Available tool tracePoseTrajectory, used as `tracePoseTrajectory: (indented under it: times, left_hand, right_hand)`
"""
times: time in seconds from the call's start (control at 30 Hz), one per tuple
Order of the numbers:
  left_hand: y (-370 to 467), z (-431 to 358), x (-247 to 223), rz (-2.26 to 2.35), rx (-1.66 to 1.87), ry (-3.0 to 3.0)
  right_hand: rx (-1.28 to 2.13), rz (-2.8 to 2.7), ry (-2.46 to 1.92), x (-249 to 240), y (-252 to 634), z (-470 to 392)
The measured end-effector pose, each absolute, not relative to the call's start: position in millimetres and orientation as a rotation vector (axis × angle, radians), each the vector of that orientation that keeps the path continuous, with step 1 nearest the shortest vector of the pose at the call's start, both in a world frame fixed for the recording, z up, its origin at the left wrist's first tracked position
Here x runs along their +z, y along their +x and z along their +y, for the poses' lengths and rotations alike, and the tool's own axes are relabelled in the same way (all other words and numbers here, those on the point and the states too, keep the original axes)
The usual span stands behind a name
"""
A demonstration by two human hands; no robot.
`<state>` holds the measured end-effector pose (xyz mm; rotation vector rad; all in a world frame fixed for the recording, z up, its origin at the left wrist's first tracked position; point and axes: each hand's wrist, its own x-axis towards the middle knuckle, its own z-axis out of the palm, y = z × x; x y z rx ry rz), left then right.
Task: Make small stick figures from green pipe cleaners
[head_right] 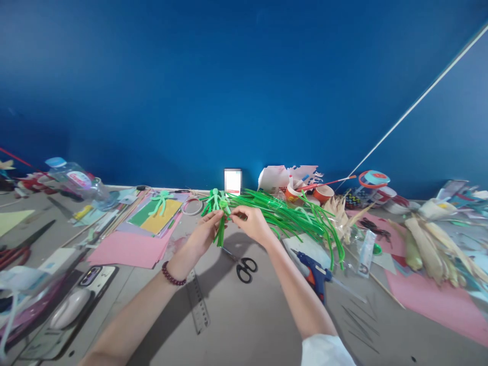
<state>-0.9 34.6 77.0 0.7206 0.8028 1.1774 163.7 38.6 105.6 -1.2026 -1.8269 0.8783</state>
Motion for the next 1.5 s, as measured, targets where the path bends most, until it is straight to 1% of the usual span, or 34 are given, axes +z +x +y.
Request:
tracePoseTrajectory:
  times: [0.13,0.23,0.53,0.73,0.9,1.1,1.3,1.37,1.5]
  left_hand:
    - [-1,36,75,0.836,1.204,0.696]
    - [-1,35,74,0.825,1.227,0.672]
    - [4,31,74,0.736,1.288,0.783]
    - [2,28,82,0.876,1.309,0.869]
    - [-3,30,88,0.977,1.244,0.948]
    - [-9,29,96,1.011,1.152,1.203]
    - [-11,27,100,1.133,1.142,1.423]
    - [-13,26,100,1.188,1.193,1.506]
    - [-19,27,102,1.335,1.415,1.828]
  right_hand:
    - [0.789,-1.837,-1.160,101,162,41]
    - [0.819,-1.810,-1.175,97,161,43]
    - [1.208,-1.604,-1.156,92,167,50]
    - [1.402,-1.468,-1.254,101,170,46]
    - [1.538,-1.410,-1.169,98,173,49]
    - [1.791,-1.285,-1.027,95,175,52]
    - [1.863,-1.249,-0.991,96,173,50]
    - [1.888,-1.255,-0.978,96,173,49]
    - [1.892,-1.300,-0.964,96,174,48]
